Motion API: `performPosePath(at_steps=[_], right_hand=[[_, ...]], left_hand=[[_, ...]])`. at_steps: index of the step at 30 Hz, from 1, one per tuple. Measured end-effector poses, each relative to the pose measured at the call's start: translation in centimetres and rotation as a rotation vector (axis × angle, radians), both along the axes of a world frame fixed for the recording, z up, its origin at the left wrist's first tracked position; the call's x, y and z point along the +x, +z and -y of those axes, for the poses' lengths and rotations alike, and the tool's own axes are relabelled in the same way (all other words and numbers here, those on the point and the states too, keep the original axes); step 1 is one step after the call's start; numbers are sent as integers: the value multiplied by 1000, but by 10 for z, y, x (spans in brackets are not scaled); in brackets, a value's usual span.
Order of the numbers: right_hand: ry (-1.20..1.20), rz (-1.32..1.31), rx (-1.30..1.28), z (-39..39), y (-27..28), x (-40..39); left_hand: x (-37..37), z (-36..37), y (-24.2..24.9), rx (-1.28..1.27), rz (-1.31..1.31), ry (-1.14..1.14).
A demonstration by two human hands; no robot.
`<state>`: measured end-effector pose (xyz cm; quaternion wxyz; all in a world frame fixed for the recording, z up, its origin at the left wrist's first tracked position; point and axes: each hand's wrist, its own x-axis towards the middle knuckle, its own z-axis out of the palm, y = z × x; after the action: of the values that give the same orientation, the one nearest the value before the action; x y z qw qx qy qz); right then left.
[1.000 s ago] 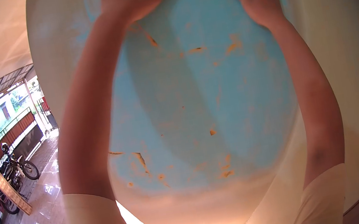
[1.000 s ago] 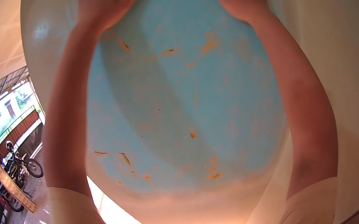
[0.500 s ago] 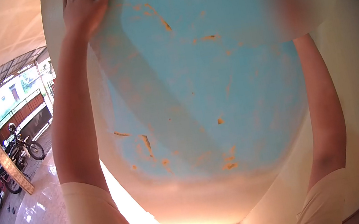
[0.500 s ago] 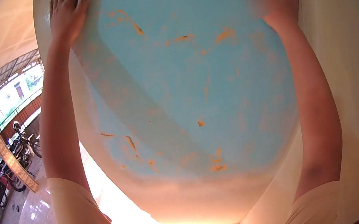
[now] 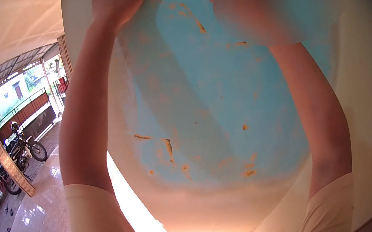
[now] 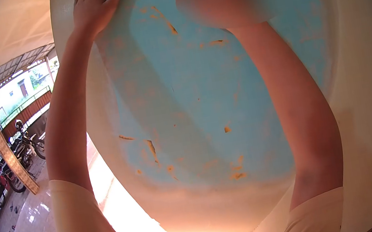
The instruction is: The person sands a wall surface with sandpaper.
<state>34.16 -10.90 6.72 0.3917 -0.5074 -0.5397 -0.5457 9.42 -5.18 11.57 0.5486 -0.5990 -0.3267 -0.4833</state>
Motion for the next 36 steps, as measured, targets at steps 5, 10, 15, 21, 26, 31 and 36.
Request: performPosePath(at_steps=[5,10,15,21,26,31,36], right_hand=[[50,-16,-19,2,2,1],[-12,-28,-7,2,1,-5],[-47,-63,-22,6,0,-12],[-34,-46,-5,-3,-7,-6],[-79,-12,27,-11,-29,-2],[-108,4,-45,-11,-53,-8],[162,209,211,-39,-57,10]], left_hand=[[22,6,-52,-2,-89,-45],[-6,13,-115,-126,-328,-75],[-42,3,-3,6,-133,9],[-30,0,-24,32,-16,-14],[-41,-1,-113,-48,-9,-32],[-38,11,-235,-224,51,-45],[-48,17,-244,-282,-25,-40]])
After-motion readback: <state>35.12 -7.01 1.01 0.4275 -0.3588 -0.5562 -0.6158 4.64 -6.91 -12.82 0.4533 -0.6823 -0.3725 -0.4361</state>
